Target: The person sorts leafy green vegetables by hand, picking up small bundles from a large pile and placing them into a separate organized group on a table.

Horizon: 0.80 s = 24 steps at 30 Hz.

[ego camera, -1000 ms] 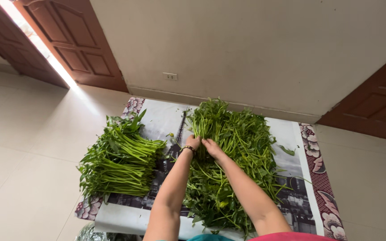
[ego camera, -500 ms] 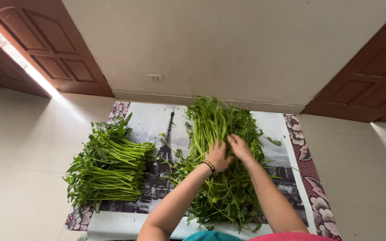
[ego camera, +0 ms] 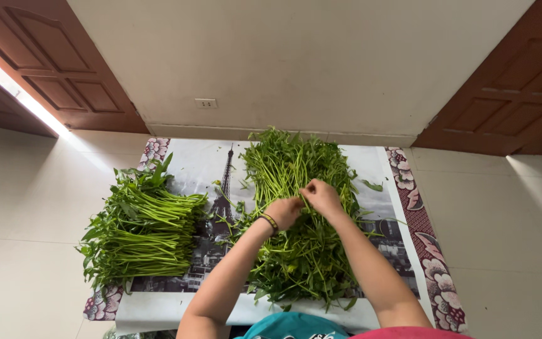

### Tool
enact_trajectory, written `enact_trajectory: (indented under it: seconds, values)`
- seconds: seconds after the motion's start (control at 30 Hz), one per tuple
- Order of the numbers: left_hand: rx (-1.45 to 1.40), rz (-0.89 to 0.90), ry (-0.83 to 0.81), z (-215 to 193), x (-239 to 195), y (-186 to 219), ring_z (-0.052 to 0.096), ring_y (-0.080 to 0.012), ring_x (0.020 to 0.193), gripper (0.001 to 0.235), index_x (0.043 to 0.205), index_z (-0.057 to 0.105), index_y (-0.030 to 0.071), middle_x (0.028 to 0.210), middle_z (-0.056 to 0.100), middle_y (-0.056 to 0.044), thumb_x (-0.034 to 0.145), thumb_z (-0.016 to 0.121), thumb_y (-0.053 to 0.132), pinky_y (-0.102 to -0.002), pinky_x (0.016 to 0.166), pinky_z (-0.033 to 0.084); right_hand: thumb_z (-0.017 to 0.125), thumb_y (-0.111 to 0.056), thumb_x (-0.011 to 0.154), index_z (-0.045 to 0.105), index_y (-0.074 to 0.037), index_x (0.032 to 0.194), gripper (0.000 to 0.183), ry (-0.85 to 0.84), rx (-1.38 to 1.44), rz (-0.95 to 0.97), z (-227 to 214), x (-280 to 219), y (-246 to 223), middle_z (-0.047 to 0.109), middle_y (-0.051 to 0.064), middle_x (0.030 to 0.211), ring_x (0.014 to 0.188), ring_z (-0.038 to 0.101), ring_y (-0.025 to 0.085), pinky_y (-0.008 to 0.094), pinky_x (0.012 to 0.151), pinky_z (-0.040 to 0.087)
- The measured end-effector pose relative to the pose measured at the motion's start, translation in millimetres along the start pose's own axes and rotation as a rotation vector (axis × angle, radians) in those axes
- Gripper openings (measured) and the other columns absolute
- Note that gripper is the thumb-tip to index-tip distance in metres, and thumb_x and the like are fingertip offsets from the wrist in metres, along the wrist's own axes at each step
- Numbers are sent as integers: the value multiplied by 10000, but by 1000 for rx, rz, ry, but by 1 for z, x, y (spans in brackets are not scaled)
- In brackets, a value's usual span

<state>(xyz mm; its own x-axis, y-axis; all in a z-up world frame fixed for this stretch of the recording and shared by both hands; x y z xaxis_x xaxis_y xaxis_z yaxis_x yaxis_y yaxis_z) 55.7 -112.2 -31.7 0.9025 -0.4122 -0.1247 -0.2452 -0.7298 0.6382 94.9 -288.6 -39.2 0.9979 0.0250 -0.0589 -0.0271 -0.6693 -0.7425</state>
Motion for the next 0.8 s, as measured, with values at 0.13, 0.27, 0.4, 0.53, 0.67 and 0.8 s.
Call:
enact_trajectory:
  seconds: [0.13,0.27,0.4,0.53,0.67,0.8]
  values:
    - [-139,-104,261,-15,-4,-35,749,-265,991,228,1127,740,147,1106,768,-80,945,617,207,-376,901,584,745,-335,898,710,-74,976,275,-69,-214,-108,11,-8,-2,735,69,858,750,668,195,357,693,522]
    - [-483,-203,418,-23,-2,-51,729,-185,823,261,1189,746,107,1056,796,-64,983,626,215,-311,715,569,699,-246,910,700,-66,962,187,-136,95,-164,-8,-43,-14,731,56,826,731,689,186,328,682,540]
    - [-1141,-187,362,-18,16,-48,677,-102,721,324,1267,670,43,1028,780,-50,982,620,189,-231,591,545,687,-220,925,688,-56,955,166,-184,109,-113,-21,-91,-38,719,54,868,748,669,179,338,680,551]
    - [-1112,-129,442,-15,7,-33,696,-118,760,301,1227,651,7,1028,775,-92,950,691,117,-238,592,530,749,-210,896,712,-47,979,187,-133,48,-265,-22,-102,-42,689,54,925,748,665,153,330,697,554]
    - [-1153,-61,476,-21,-6,-19,705,-90,807,223,1134,660,14,1011,776,-82,927,706,83,-219,609,536,691,-221,947,650,-76,1172,271,-112,461,-344,-14,-84,-45,701,-3,1027,875,672,96,260,771,577]
    - [-1244,-2,419,-11,-5,-14,660,-92,740,175,1082,656,10,907,736,-46,931,726,62,-225,587,515,709,-219,940,610,-85,1207,315,-51,612,-232,-20,-61,-68,662,8,889,757,605,87,249,652,526]
Point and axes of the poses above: each hand's wrist, its own x-axis towards the middle knuckle, its own z-axis out of the palm, y = z × x, the point moved 1 cm from there along x, towards the middle knuckle
